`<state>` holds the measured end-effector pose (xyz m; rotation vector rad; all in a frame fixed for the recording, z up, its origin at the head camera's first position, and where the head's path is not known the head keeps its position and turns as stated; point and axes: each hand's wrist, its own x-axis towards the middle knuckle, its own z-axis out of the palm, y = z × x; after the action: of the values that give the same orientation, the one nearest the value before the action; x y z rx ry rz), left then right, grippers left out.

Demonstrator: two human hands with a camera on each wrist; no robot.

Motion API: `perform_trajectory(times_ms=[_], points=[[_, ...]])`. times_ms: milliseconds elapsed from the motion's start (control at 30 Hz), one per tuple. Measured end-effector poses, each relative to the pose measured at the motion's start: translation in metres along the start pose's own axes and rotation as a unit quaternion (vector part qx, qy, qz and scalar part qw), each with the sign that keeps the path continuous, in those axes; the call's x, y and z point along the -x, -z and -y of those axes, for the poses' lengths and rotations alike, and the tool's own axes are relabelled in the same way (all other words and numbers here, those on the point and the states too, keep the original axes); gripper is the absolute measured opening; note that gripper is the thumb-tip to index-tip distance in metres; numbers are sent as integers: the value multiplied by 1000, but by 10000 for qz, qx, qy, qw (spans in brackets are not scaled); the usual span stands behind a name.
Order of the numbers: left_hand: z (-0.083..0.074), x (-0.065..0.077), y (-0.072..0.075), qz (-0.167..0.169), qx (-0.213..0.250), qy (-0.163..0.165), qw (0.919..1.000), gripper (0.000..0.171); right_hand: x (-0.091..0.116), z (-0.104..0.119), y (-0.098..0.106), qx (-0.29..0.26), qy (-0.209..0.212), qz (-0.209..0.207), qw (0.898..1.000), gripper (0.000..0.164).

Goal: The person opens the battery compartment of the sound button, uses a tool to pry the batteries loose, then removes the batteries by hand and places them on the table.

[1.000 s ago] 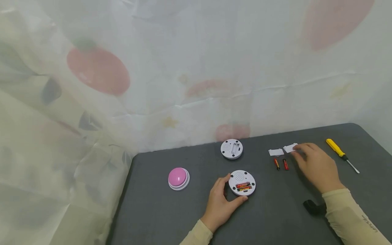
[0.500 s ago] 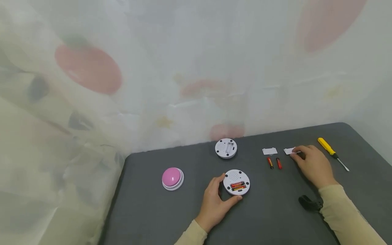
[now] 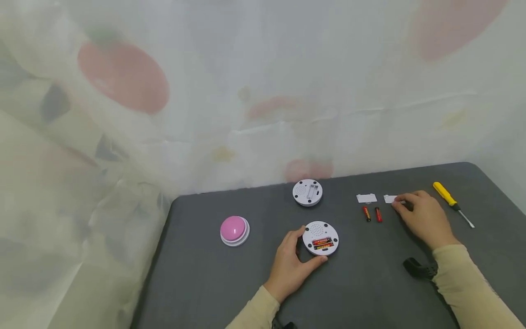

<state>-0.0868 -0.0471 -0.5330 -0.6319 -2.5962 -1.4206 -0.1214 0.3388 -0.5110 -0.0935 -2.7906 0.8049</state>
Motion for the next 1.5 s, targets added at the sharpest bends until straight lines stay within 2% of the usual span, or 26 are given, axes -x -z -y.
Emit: perform_trajectory(times_ms=[67, 167, 267, 400, 467, 567, 667, 800, 1000, 1167, 1267, 1333, 1400, 1433, 1500], points=[[-2, 0, 0, -9, 5, 19, 10000, 87, -2, -2, 7, 88, -88, -10, 9999, 34], [-3, -3, -1, -39, 5, 26, 10000, 87, -6, -8, 22, 449, -325, -390, 9977, 39], [-3, -7, -2, -61, -43, 44, 10000, 87, -9, -16, 38, 1007, -889, -664, 9887, 42], [-5, -9, -9, 45, -25, 114, 9999, 87, -4, -30, 52, 1601, -1607, -221, 9737, 48], [-6, -9, -12, 117, 15, 140, 9998, 87, -1, -36, 54, 1721, -1744, -41, 9695, 48], [-6, -10, -14, 158, 18, 134, 9998, 87, 1, -41, 54, 1642, -1979, 47, 9664, 50], [-6, -12, -15, 175, -17, 67, 9998, 87, 4, -44, 53, 1417, -2132, -53, 9667, 52], [-6, -13, -17, 244, -9, -18, 9997, 86, 5, -49, 56, 1149, -2128, -204, 9701, 47], [-8, -12, -14, 197, 11, 32, 9998, 87, 0, -50, 60, 808, -2134, -64, 9736, 50], [-7, -10, -12, 282, 2, 193, 9994, 88, 1, -33, 59, 217, -2114, 4, 9772, 53], [-4, -6, -15, 336, 14, 236, 9992, 88, 6, -14, 56, -371, -1684, -58, 9850, 52], [-2, -4, -15, 357, 59, 266, 9990, 88, 11, 6, 52, -954, -1317, 14, 9867, 53], [0, -2, -15, 354, 87, 288, 9989, 88, 17, 28, 42, -1759, -937, 51, 9799, 52], [0, -2, -15, 352, 94, 297, 9989, 88, 20, 39, 36, -2219, -738, 72, 9722, 48], [1, -1, -15, 355, 80, 277, 9990, 88, 26, 62, 20, -3334, -434, 42, 9418, 37]])
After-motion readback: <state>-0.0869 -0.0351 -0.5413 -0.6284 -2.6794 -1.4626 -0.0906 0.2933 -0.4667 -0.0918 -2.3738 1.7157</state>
